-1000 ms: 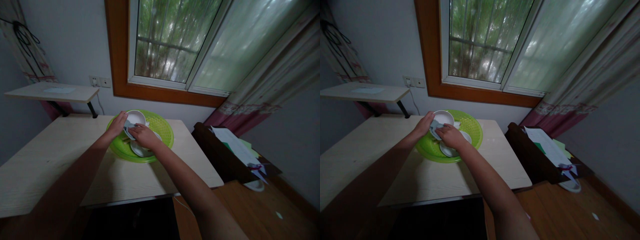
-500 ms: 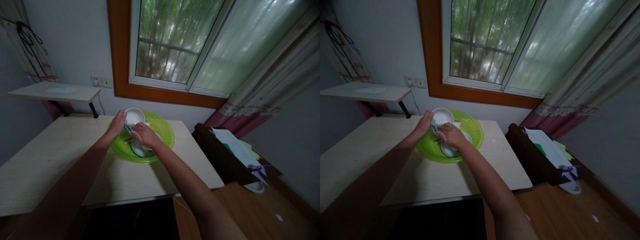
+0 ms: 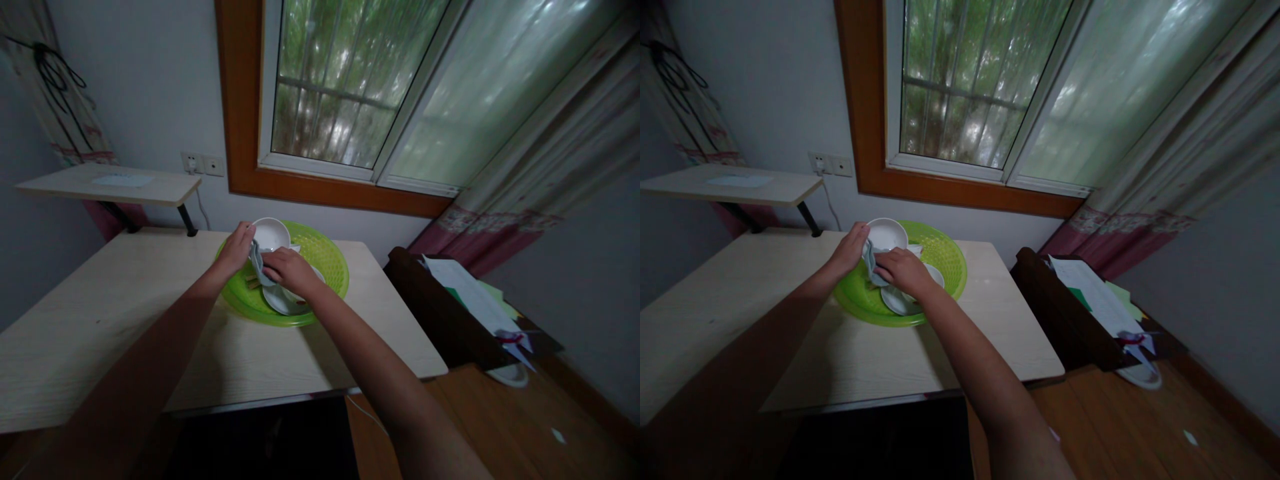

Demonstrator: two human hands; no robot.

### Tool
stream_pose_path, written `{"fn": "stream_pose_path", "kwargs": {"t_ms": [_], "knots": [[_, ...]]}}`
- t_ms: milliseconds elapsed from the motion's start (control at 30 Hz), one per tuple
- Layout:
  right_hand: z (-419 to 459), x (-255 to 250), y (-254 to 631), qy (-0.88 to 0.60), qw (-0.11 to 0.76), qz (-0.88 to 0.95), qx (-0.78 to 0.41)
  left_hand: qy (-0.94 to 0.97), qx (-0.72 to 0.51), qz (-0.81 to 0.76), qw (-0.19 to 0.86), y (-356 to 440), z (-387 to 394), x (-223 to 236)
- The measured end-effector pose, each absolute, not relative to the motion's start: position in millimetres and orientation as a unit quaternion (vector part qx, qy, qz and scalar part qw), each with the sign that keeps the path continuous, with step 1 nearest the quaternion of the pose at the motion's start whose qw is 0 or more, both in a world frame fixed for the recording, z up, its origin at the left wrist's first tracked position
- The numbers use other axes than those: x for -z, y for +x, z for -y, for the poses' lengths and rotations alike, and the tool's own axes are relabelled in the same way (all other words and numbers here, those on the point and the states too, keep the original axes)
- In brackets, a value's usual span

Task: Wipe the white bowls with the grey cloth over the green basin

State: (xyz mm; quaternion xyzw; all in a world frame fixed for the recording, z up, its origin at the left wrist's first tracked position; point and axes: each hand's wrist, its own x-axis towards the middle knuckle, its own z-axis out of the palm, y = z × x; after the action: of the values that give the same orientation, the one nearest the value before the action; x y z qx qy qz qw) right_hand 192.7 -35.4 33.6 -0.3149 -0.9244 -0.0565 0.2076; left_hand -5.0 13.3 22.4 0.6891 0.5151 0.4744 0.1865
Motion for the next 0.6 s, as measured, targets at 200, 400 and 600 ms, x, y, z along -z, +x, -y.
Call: {"fn": "stream_pose_path", "kwargs": {"t_ms": [200, 400, 600], "knots": [[35.7, -30.1, 193.6, -0.328, 0.182, 0.921, 0.105, 0.694, -0.464, -0.513, 0.198, -2.8, -10.4, -25.2], [44.0, -34.6, 192.5, -0.340, 0.204, 0.911, 0.113, 0.705, -0.454, -0.507, 0.198, -3.1, -9.7, -25.5], [41.0, -33.3, 189.9, -0.300, 0.268, 0.913, 0.061, 0.706, -0.450, -0.509, 0.199, -2.1, -8.3, -27.1]]}}
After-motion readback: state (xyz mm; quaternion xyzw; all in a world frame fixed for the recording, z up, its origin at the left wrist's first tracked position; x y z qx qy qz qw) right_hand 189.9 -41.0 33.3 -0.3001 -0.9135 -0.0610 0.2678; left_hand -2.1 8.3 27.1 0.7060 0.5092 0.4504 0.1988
